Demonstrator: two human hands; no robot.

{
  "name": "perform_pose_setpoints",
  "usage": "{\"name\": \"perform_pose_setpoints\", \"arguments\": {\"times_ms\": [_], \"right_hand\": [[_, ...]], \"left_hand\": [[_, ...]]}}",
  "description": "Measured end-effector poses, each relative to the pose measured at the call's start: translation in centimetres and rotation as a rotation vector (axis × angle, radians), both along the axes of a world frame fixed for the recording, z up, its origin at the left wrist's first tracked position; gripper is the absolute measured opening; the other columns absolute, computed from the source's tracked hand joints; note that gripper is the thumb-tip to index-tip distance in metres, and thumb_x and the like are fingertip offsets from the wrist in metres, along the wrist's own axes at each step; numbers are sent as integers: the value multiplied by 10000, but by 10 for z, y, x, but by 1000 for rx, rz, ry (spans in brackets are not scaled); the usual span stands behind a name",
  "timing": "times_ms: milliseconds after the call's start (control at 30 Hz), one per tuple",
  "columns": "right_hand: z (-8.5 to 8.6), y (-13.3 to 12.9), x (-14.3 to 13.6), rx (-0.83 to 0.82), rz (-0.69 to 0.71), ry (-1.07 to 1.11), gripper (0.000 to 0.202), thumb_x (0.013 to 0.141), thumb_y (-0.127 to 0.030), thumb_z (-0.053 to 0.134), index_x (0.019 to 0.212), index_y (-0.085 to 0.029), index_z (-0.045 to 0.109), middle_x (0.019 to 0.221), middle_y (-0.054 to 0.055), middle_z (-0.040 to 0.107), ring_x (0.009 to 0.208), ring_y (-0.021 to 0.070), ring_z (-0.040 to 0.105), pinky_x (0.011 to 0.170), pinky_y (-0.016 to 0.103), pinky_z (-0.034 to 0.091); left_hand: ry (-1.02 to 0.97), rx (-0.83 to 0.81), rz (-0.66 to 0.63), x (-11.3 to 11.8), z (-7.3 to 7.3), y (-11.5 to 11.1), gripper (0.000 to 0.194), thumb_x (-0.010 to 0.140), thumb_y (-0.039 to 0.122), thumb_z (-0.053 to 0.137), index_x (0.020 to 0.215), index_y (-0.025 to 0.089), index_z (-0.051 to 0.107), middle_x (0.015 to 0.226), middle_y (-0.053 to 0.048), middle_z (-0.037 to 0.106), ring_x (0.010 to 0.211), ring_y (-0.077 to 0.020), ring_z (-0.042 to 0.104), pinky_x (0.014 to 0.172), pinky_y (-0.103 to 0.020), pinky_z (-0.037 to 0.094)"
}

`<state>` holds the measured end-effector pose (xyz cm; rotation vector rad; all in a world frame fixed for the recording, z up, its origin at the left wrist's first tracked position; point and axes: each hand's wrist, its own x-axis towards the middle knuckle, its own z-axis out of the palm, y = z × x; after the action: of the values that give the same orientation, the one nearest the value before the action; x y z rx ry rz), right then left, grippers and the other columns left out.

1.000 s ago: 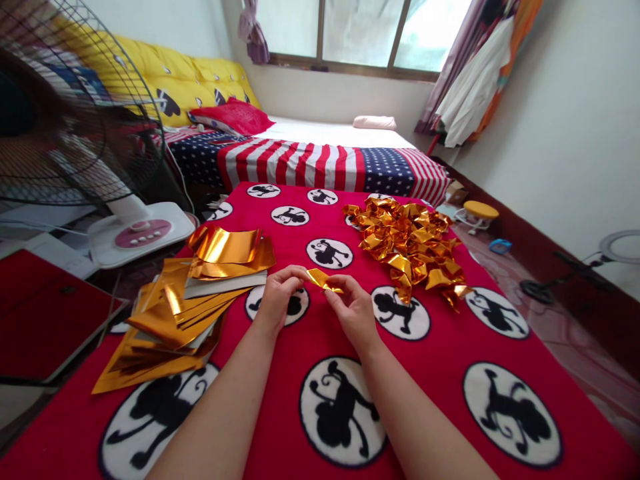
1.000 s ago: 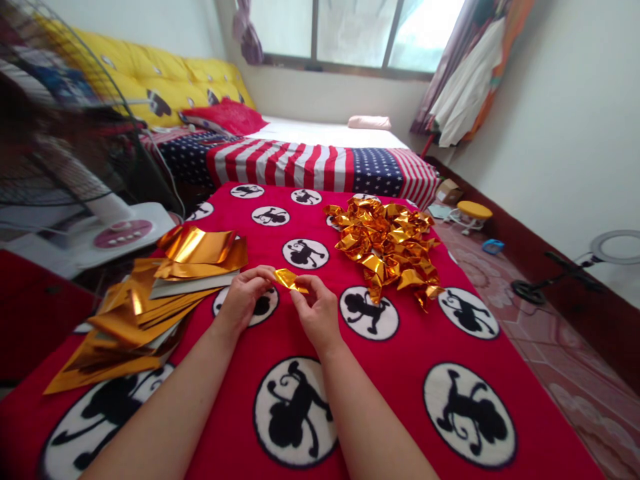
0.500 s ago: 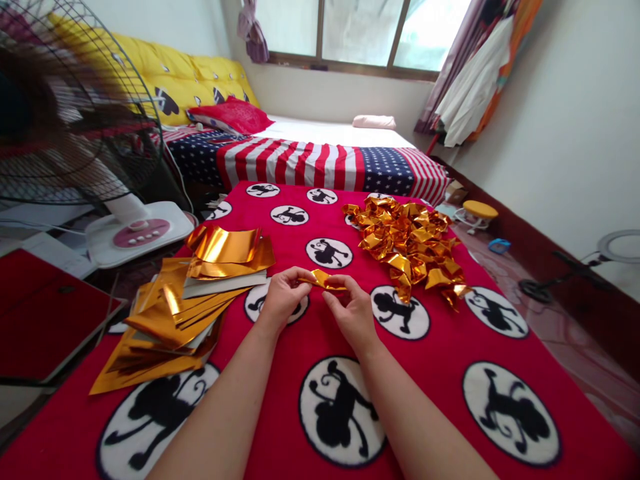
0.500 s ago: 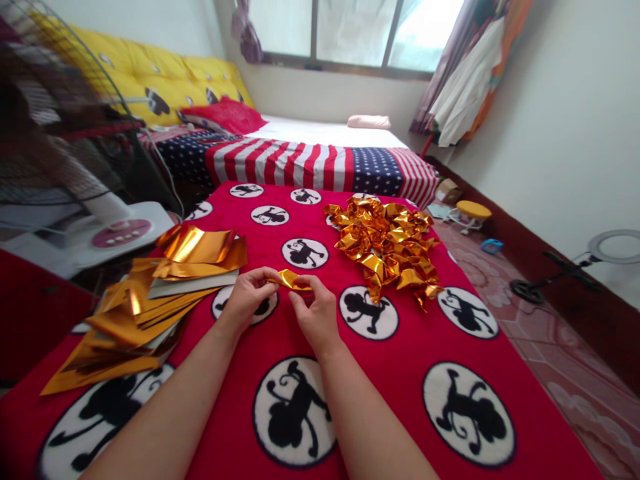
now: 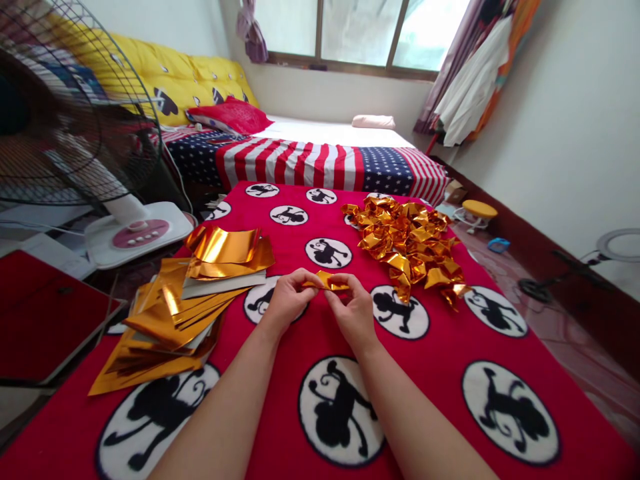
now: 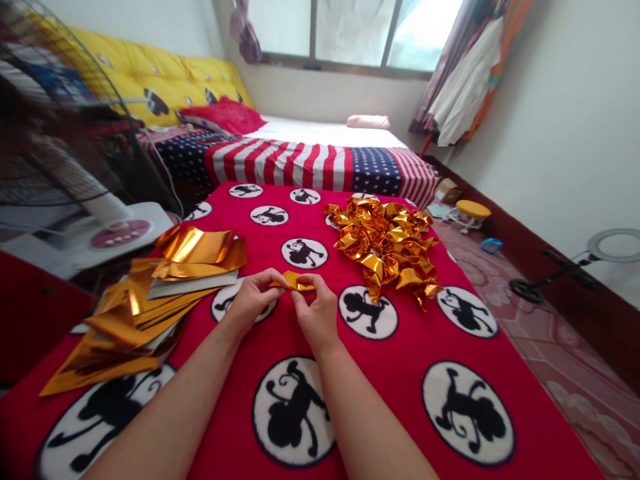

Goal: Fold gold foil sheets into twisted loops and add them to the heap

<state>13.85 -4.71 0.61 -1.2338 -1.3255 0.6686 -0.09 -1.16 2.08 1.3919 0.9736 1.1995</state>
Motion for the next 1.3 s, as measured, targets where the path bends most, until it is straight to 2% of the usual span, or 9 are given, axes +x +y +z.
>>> {"name": "perform_pose_setpoints", "arguments": {"times_ms": [267, 467, 600, 800, 867, 967, 1100, 1200, 1300], "right_hand": [[2, 2, -1, -2, -18, 105, 268, 768, -193, 590, 1035, -216, 586, 1019, 47, 673, 896, 187, 654, 816, 325, 533], [-1, 4, 2, -28, 12, 250, 230, 780, -194, 549, 1007, -211, 587, 983, 44, 668, 891, 191, 650, 811, 327, 524], [-4, 4, 4, -6, -90, 159, 175, 777, -186, 534, 934, -206, 609, 950, 44, 651, 887, 193, 621, 787, 317, 509], [0, 2, 2, 30, -140, -29, 41, 769, -203, 584, 801, -212, 608, 834, 19, 602, 804, 177, 586, 679, 271, 473], [0, 2, 2, 30, -131, -33, 43, 766, -197, 576, 789, -215, 607, 818, 15, 598, 786, 174, 583, 667, 267, 468], [-2, 2, 2, 17, -134, -23, 68, 754, -183, 558, 776, -214, 614, 802, 13, 611, 779, 177, 589, 693, 276, 468], [-5, 4, 4, -91, -130, 110, 155, 754, -198, 496, 814, -209, 639, 769, 13, 656, 675, 177, 605, 638, 288, 489], [-5, 6, 6, -156, -130, 206, 198, 759, -223, 472, 841, -203, 651, 717, 11, 660, 570, 174, 605, 555, 291, 497], [-7, 7, 6, -169, -146, 204, 205, 772, -246, 483, 851, -197, 665, 669, 13, 657, 530, 176, 608, 525, 290, 496]], "left_hand": [[78, 109, -58, 0, -12, 1, 51, 701, 214, 670, 684, 178, 701, 673, 1, 564, 659, -126, 503, 627, -229, 393], [63, 105, -92, 1, -8, -1, 68, 700, 216, 690, 650, 170, 697, 662, 5, 563, 640, -113, 483, 596, -216, 362], [46, 41, -88, 3, -8, -1, 41, 684, 197, 697, 711, 167, 707, 692, 0, 614, 646, -117, 524, 600, -211, 389], [-95, -13, 57, 7, -18, 6, 282, 661, 152, 652, 939, 167, 697, 932, -47, 716, 845, -167, 648, 784, -246, 482], [-41, 3, 106, 8, -21, 7, 324, 662, 144, 631, 980, 165, 691, 957, -58, 711, 807, -163, 652, 760, -251, 496], [137, 79, 163, 9, -20, 6, 297, 666, 115, 604, 934, 174, 715, 904, -56, 708, 747, -162, 641, 709, -252, 498], [349, 206, 237, 11, -16, 1, 246, 681, 101, 599, 870, 184, 734, 824, -58, 720, 741, -191, 642, 721, -284, 493], [405, 271, 254, 11, -16, -1, 216, 720, 130, 605, 875, 191, 742, 815, -62, 733, 720, -198, 645, 724, -299, 490], [413, 297, 280, 10, -17, -1, 188, 753, 185, 624, 895, 195, 746, 810, -59, 738, 682, -188, 644, 705, -291, 488]]}}
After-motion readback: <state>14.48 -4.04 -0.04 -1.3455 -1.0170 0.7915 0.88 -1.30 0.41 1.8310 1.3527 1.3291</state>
